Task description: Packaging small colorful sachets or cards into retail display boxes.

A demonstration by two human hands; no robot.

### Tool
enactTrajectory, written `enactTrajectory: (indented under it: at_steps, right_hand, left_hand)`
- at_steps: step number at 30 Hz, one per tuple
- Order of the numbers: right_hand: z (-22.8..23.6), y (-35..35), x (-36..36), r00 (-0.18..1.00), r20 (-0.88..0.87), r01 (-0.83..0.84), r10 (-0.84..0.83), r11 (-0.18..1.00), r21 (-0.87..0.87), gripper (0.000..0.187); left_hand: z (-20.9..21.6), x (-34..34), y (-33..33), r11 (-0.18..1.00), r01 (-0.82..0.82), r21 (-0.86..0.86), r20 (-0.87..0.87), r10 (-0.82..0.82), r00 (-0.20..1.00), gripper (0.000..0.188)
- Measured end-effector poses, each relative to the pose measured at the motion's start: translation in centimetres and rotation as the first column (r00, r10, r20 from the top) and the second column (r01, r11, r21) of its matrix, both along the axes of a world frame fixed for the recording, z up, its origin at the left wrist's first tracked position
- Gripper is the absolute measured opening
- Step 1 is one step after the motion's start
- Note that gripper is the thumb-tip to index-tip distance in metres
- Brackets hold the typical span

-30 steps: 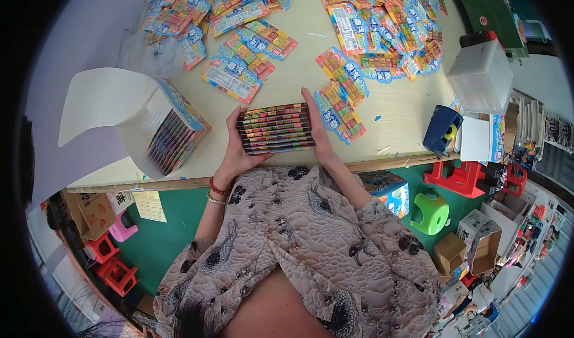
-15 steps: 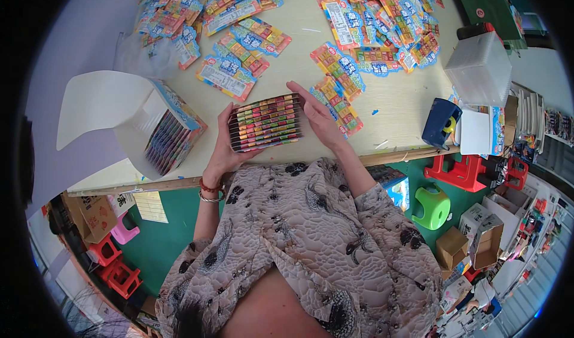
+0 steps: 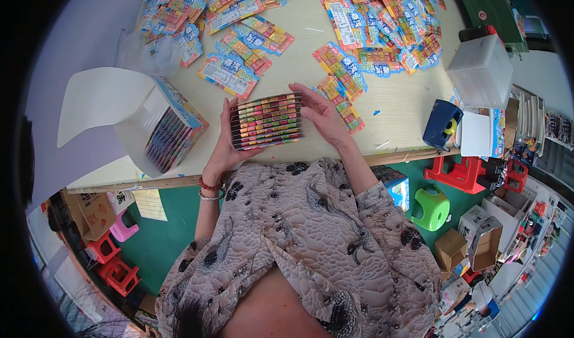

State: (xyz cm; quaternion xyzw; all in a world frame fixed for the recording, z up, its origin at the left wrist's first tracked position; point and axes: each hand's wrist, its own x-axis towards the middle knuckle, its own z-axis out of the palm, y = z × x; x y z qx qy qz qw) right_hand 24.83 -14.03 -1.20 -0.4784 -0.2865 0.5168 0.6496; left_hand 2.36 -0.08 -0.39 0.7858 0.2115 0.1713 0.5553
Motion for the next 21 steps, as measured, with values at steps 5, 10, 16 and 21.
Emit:
enactTrajectory:
  at_steps: [5, 10, 16, 21]
  right_hand:
    - [-0.3, 0.1, -0.4, 0.998, 0.05, 0.039, -0.036, 0.998, -0.054, 0.055]
    - [-0.8, 0.4, -2.7, 0.933, 0.296, 0.223, -0.206, 0.974, -0.027, 0.045]
    - [-1.2, 0.4, -3.1, 0.891, 0.38, 0.268, -0.248, 0.963, 0.0, 0.043]
    - [-1.3, 0.3, -3.1, 0.892, 0.379, 0.271, -0.247, 0.962, -0.013, 0.044]
  left_hand:
    - [0.1, -0.2, 0.0, 1.0, -0.004, -0.018, -0.019, 0.004, 1.0, 0.134]
    - [0.2, 0.1, 0.0, 1.0, 0.024, 0.012, -0.017, -0.024, 1.0, 0.139]
    - [0.1, 0.0, -0.1, 1.0, 0.007, 0.013, -0.005, -0.007, 1.0, 0.136]
    - [-0.6, 0.0, -0.5, 0.999, -0.035, 0.02, 0.018, 0.035, 0.999, 0.127]
